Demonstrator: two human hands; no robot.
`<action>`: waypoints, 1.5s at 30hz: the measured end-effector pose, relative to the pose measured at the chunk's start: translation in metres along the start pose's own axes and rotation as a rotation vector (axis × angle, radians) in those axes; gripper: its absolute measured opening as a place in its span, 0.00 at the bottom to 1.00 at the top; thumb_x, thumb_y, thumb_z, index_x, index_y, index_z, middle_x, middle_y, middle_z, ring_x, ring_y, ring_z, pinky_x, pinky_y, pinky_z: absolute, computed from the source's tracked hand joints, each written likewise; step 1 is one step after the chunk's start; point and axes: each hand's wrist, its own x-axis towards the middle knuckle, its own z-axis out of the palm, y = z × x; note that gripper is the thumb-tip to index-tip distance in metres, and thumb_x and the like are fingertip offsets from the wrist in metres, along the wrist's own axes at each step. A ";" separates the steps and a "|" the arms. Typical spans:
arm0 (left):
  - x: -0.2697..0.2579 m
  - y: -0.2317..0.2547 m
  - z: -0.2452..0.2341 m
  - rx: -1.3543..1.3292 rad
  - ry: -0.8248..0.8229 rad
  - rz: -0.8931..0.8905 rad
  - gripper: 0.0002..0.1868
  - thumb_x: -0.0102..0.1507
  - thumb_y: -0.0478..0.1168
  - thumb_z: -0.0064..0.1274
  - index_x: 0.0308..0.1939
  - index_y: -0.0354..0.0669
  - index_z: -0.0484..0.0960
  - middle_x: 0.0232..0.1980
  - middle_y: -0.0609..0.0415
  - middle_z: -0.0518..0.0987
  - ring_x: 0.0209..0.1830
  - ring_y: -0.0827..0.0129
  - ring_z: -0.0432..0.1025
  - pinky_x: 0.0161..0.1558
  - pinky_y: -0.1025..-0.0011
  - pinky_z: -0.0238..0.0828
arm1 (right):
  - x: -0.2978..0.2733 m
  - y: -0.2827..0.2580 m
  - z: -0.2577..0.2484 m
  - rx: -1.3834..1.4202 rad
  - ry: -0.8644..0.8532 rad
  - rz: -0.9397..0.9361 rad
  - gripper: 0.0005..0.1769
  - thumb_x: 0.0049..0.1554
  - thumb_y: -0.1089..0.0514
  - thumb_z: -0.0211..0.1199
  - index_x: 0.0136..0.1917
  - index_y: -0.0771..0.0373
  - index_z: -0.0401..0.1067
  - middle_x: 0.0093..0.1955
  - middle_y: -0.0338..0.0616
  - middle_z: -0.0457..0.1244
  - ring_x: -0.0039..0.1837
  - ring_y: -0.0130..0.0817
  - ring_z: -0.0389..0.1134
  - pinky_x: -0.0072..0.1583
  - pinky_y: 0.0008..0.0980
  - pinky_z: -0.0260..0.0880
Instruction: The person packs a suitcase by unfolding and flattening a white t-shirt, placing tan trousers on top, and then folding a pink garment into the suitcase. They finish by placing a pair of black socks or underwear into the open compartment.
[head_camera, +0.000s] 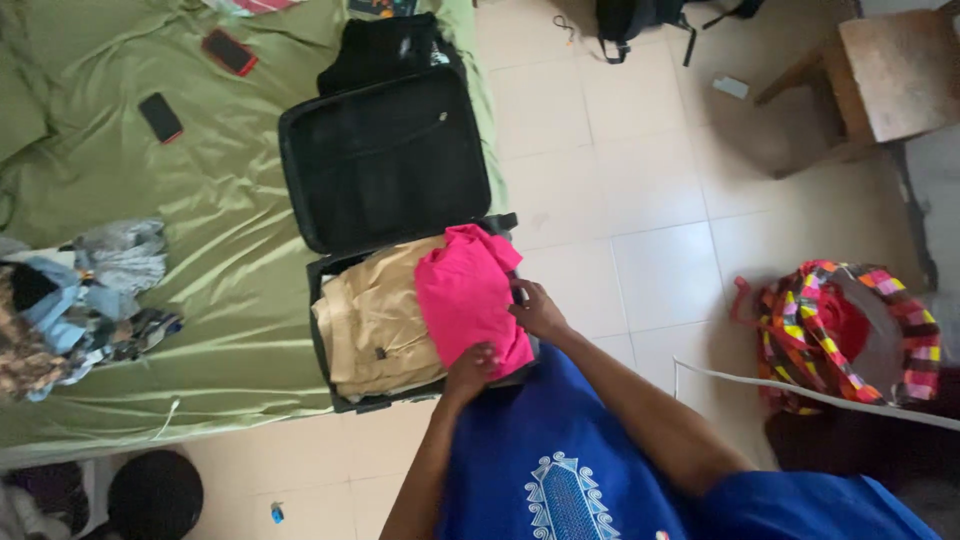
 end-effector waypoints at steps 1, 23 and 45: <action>0.002 -0.003 0.008 0.150 -0.045 0.039 0.26 0.64 0.46 0.58 0.64 0.39 0.75 0.66 0.39 0.74 0.65 0.48 0.70 0.64 0.58 0.67 | 0.002 0.001 -0.005 0.033 -0.013 0.008 0.36 0.52 0.49 0.70 0.72 0.52 0.65 0.69 0.54 0.60 0.58 0.46 0.70 0.58 0.43 0.73; -0.021 -0.020 0.086 0.915 0.584 -0.149 0.20 0.57 0.43 0.59 0.53 0.42 0.82 0.56 0.40 0.76 0.59 0.44 0.69 0.60 0.51 0.67 | 0.123 -0.036 0.006 -0.054 -0.615 -0.347 0.37 0.57 0.47 0.71 0.74 0.62 0.63 0.78 0.55 0.53 0.75 0.45 0.60 0.72 0.41 0.62; 0.006 -0.015 0.110 1.157 0.279 -0.436 0.33 0.60 0.52 0.57 0.68 0.51 0.67 0.66 0.48 0.69 0.72 0.54 0.59 0.71 0.36 0.43 | 0.053 -0.025 -0.025 -0.607 -0.547 -0.742 0.36 0.56 0.49 0.65 0.75 0.55 0.62 0.76 0.53 0.56 0.75 0.55 0.55 0.70 0.54 0.60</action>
